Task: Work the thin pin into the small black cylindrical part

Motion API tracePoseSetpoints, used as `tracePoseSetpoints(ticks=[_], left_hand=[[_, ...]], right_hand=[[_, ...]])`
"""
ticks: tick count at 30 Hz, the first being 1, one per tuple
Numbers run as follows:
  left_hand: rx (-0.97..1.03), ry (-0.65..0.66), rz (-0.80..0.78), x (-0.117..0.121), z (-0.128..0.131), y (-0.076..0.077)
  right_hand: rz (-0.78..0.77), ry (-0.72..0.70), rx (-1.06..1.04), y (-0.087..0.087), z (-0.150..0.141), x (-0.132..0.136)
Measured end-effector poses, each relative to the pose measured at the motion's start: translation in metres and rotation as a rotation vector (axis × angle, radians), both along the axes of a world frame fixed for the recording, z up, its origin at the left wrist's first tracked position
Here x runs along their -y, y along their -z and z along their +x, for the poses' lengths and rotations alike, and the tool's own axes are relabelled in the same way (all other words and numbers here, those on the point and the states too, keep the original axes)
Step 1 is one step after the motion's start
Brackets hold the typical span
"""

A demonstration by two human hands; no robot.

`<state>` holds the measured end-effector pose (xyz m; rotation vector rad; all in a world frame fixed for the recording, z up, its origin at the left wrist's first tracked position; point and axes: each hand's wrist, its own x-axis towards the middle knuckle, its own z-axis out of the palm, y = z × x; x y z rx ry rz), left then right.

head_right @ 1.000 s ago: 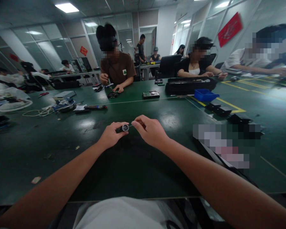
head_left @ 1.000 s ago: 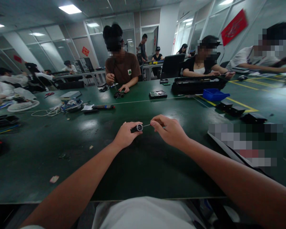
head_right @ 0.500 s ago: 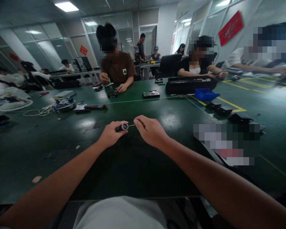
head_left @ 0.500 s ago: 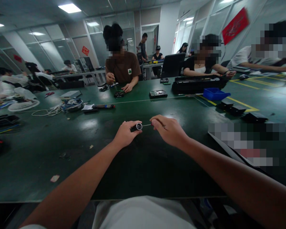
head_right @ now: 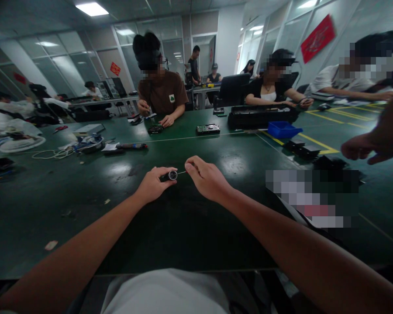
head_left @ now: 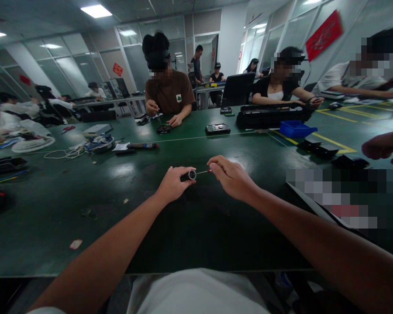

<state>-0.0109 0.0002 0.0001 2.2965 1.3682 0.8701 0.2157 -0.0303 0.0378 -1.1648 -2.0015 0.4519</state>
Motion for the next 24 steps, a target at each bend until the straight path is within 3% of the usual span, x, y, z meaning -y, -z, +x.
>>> tracePoseSetpoints(ticks=[4, 10, 13, 16, 18, 24], left_hand=[[-0.007, 0.001, 0.007, 0.0, 0.0, 0.0], [0.015, -0.027, 0.032, 0.0, 0.0, 0.001], [0.057, 0.017, 0.066, -0.001, 0.001, 0.001], [0.089, 0.037, 0.143, 0.0, 0.002, -0.001], [0.086, 0.029, 0.176, 0.001, 0.002, -0.003], [0.053, 0.001, 0.158, 0.001, 0.003, -0.003]], right_hand=[[0.001, 0.018, -0.013, 0.001, -0.001, -0.001], [-0.023, 0.01, -0.25, 0.007, -0.004, -0.006], [-0.18, -0.001, -0.521, 0.01, -0.004, -0.013], [-0.469, -0.022, -0.85, 0.013, -0.002, -0.02], [-0.542, -0.015, -0.94, 0.014, -0.001, -0.022], [-0.278, 0.06, -0.818, 0.018, -0.003, -0.022]])
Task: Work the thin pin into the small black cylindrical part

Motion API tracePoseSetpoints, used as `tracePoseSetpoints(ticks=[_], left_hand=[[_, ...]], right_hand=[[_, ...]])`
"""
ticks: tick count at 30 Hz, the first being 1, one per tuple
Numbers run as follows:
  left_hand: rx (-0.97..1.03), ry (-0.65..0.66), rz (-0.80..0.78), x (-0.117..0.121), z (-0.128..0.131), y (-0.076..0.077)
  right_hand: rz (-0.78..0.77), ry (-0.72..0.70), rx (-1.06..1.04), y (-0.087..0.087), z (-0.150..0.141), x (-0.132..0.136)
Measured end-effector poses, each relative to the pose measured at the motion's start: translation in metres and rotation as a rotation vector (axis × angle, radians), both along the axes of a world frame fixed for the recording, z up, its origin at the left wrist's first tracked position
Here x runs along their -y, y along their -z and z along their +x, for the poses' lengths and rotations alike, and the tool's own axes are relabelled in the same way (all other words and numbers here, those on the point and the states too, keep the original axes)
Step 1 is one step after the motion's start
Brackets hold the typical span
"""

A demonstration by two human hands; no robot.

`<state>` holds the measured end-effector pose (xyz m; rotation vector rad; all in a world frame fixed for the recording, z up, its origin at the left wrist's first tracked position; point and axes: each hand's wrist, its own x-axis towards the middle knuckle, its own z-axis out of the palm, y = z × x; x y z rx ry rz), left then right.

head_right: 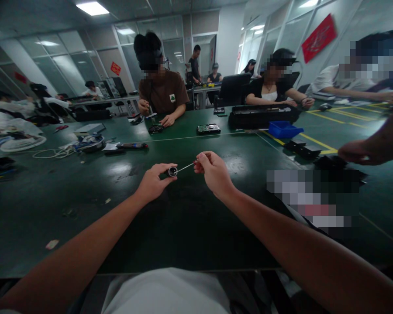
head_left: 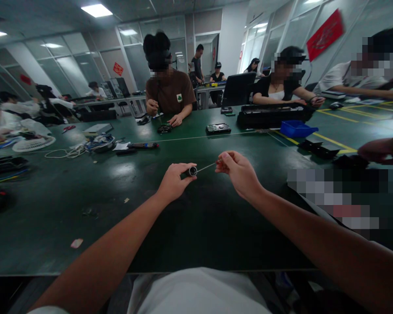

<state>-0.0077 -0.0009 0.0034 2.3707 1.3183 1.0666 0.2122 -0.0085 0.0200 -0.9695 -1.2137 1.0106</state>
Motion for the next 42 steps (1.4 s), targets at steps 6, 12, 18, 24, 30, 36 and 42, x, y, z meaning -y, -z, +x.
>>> tracePoseSetpoints(ticks=[6, 12, 18, 24, 30, 36, 42], left_hand=[[-0.043, -0.004, -0.014, -0.002, -0.002, 0.003], [-0.072, 0.003, -0.04, -0.001, 0.0, 0.001], [-0.091, 0.032, -0.048, -0.002, -0.001, 0.002], [-0.081, 0.012, -0.086, -0.004, -0.002, 0.004], [0.029, -0.042, -0.142, -0.003, -0.002, 0.004], [0.198, -0.074, -0.178, -0.003, 0.0, 0.004], [0.094, -0.082, -0.223, 0.004, 0.008, 0.001]], right_hand=[[0.172, 0.069, 0.276, -0.006, 0.0, 0.009], [0.281, 0.056, 0.503, -0.007, -0.001, 0.015], [0.36, 0.073, 0.659, -0.011, 0.0, 0.019], [0.391, 0.091, 0.769, -0.013, 0.001, 0.018], [0.357, 0.12, 0.736, -0.013, 0.002, 0.018], [0.332, 0.144, 0.719, -0.014, 0.001, 0.018], [0.329, 0.186, 0.698, -0.013, 0.003, 0.015]])
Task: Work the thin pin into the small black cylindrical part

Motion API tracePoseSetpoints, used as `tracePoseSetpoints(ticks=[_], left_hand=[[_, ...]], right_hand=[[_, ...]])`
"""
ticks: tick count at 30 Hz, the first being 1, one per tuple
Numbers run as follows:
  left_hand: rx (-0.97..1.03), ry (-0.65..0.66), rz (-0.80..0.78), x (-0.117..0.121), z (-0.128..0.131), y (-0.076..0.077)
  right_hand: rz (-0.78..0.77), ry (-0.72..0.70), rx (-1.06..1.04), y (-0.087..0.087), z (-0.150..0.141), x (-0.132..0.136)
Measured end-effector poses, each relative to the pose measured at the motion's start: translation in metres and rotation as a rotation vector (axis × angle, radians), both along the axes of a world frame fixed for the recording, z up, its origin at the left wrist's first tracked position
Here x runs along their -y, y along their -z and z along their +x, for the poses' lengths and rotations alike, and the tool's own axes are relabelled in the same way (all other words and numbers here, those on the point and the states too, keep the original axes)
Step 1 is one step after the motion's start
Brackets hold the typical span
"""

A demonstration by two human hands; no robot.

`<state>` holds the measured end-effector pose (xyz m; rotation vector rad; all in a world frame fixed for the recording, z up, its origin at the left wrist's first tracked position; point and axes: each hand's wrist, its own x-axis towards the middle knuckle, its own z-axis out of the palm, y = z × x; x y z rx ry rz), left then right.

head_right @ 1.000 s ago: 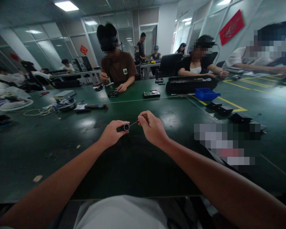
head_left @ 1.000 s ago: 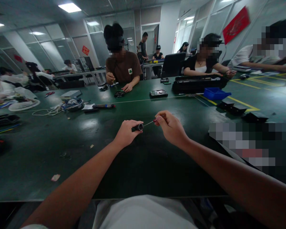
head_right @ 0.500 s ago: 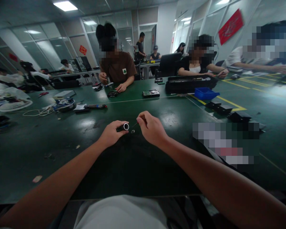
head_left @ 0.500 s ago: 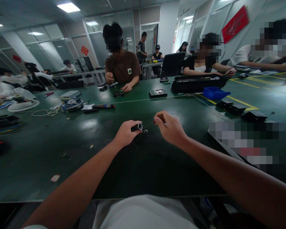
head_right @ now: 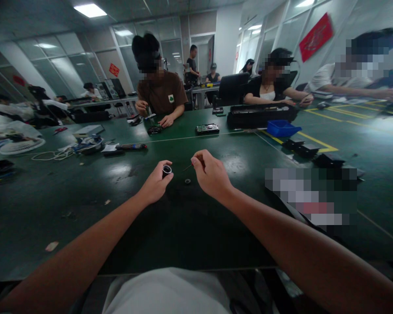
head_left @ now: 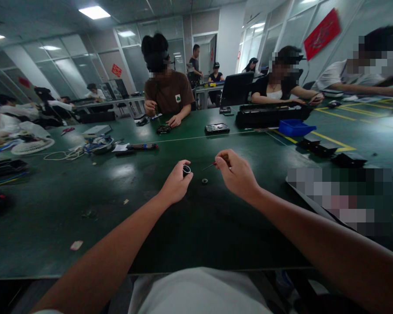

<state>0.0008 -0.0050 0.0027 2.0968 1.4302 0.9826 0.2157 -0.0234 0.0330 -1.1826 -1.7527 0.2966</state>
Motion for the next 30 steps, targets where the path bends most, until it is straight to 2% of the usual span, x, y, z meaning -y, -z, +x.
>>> tracePoseSetpoints(ticks=[5, 10, 18, 26, 30], left_hand=[[-0.184, 0.034, -0.045, 0.002, 0.012, -0.004], [-0.348, 0.095, -0.081, -0.002, 0.022, -0.002], [-0.586, 0.163, -0.038, -0.009, 0.035, -0.001], [-0.522, 0.185, -0.037, -0.015, 0.029, -0.002], [-0.356, 0.101, -0.021, -0.021, 0.01, -0.011]], right_hand=[[0.017, 0.008, -0.005, 0.001, 0.002, -0.002], [0.024, 0.02, 0.001, 0.001, 0.003, -0.003], [0.021, 0.02, -0.005, 0.0, 0.004, -0.005], [0.009, 0.026, 0.004, 0.0, 0.004, -0.005], [0.009, 0.016, 0.002, 0.0, 0.004, -0.005]])
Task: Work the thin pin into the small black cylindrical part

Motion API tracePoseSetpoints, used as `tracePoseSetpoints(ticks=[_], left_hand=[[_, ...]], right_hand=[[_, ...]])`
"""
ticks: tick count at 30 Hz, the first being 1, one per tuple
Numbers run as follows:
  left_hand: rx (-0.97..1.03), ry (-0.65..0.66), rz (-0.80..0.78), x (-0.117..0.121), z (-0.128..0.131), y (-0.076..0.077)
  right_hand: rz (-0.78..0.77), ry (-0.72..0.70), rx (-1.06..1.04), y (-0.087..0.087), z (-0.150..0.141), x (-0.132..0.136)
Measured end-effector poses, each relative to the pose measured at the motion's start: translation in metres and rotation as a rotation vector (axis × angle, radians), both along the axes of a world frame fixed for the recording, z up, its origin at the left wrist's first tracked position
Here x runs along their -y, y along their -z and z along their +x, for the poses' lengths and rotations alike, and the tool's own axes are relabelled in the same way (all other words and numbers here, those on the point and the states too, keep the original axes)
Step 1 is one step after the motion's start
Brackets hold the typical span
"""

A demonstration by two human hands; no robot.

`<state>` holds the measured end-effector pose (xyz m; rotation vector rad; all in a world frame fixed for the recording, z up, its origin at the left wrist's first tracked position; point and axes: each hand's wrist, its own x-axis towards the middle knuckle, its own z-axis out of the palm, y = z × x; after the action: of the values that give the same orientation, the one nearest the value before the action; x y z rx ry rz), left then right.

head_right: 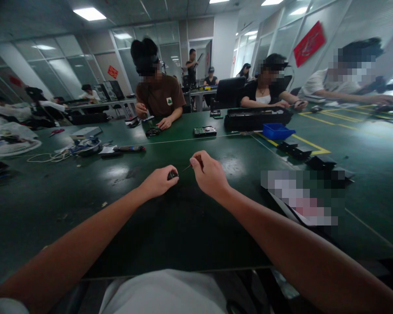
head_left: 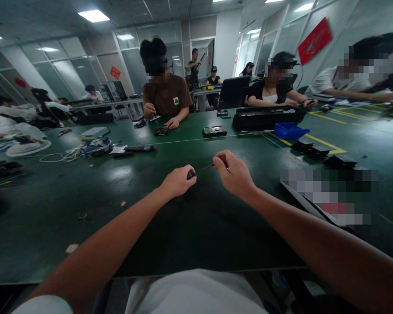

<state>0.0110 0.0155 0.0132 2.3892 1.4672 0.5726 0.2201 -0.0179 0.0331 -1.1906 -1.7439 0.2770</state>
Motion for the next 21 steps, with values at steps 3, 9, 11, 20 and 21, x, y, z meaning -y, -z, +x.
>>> tracePoseSetpoints(ticks=[3, 9, 11, 20, 21], left_hand=[[0.144, -0.141, 0.084, -0.009, -0.027, -0.011], [0.633, -0.451, -0.036, -0.019, -0.106, -0.031], [0.885, -0.526, -0.107, -0.014, -0.134, -0.036], [1.086, -1.007, 0.044, 0.03, -0.257, -0.058], [1.103, -1.075, 0.082, 0.035, -0.27, -0.058]], right_hand=[[-0.008, -0.002, -0.001, -0.001, 0.0, 0.0], [-0.015, -0.015, 0.008, 0.0, 0.0, 0.0], [-0.012, -0.02, 0.004, 0.002, 0.0, -0.001], [-0.046, -0.021, -0.004, 0.003, -0.001, -0.002], [-0.052, -0.022, -0.002, 0.003, -0.001, -0.002]])
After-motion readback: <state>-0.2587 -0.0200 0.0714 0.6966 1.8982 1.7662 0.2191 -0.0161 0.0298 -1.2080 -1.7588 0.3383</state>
